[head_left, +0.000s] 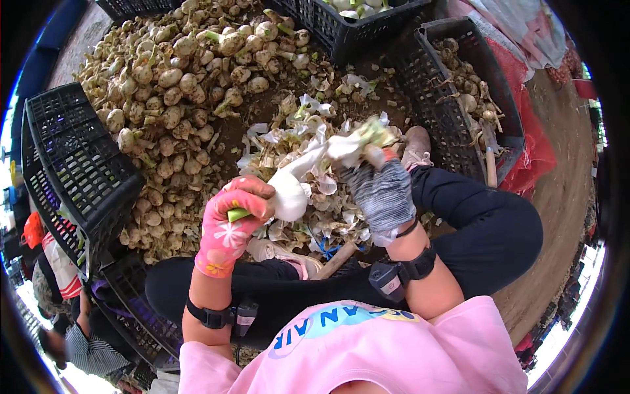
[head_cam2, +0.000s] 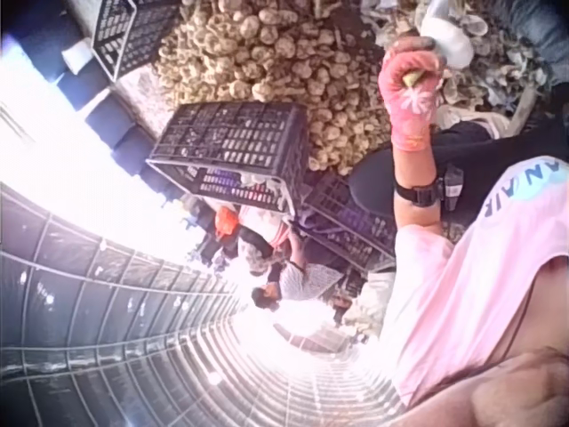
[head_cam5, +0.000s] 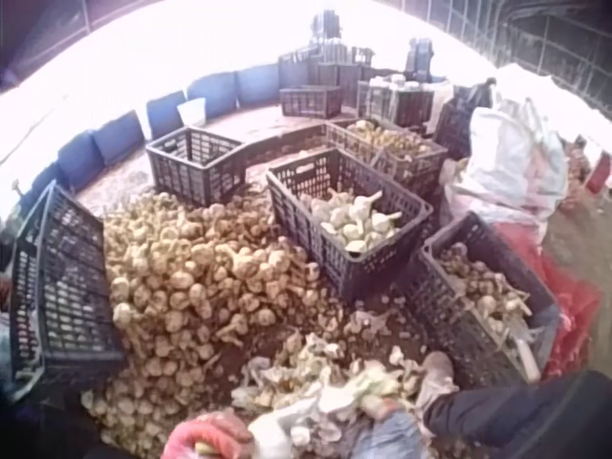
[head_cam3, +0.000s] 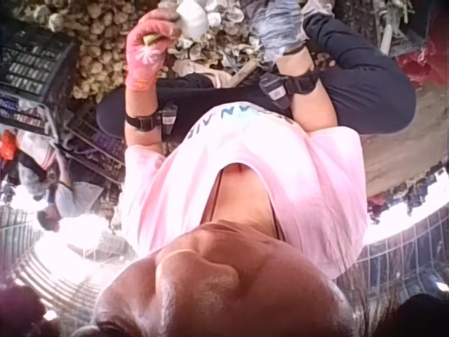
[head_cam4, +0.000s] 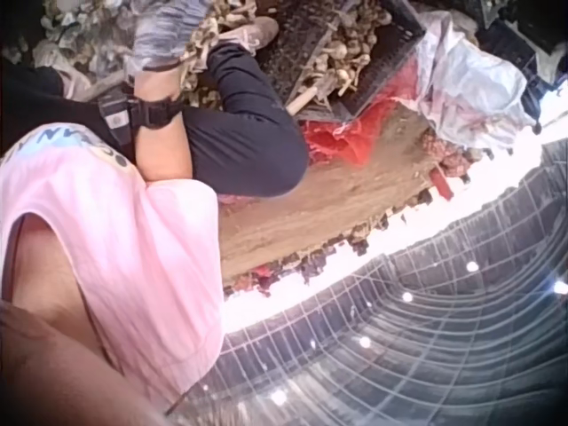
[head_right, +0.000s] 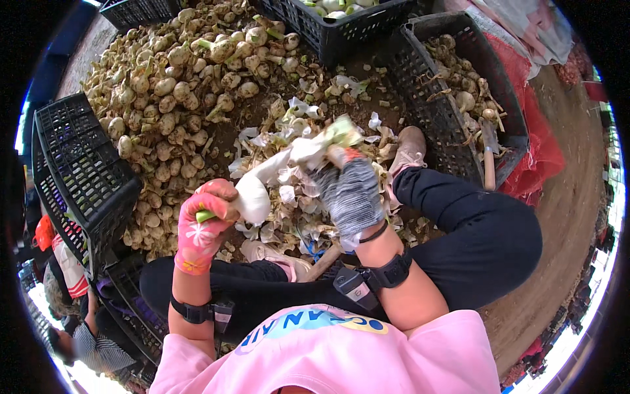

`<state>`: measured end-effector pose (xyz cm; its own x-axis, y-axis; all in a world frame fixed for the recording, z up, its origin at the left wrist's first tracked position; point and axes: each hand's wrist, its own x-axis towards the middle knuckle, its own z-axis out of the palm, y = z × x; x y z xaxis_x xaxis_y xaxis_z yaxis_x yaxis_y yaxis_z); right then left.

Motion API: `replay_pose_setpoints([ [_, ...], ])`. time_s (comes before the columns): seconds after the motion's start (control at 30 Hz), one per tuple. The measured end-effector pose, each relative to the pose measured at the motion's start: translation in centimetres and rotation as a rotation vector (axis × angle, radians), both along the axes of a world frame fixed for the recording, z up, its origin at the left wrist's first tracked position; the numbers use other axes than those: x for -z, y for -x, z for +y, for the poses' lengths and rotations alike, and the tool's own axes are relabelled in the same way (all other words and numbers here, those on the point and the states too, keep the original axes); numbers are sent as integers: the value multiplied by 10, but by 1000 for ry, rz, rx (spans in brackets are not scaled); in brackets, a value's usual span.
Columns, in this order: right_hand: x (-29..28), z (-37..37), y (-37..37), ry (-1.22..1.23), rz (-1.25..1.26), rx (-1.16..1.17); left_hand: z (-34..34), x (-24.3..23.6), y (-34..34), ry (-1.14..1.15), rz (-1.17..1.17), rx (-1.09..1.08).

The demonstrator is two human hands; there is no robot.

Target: The person sits on the ground and peels the outer layers of onions by hand, removing the dry skins and green tops. They place the cleaned onions into a black plastic crate and discard the peels onto a pile on the ground.

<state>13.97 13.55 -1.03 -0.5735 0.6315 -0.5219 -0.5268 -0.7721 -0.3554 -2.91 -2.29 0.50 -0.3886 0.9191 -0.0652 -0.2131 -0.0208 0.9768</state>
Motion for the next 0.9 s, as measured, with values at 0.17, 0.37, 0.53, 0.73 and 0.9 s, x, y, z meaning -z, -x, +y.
replay_pose_setpoints([
  [0.17,-8,11,-14,-1513,-1353,-210,6,-3,-10,-87,-638,-364],
  [0.37,-6,-6,-2,-1242,-606,-495,7,7,-6,-35,-792,-475],
  [0.53,1,-22,7,-1323,-751,-891,24,10,7,-33,-755,-527],
  [0.73,12,-11,5,-1051,-648,-836,131,-77,68,-445,-255,-180],
  [0.9,28,-13,5,-1027,-635,-800,173,32,148,339,131,-369],
])
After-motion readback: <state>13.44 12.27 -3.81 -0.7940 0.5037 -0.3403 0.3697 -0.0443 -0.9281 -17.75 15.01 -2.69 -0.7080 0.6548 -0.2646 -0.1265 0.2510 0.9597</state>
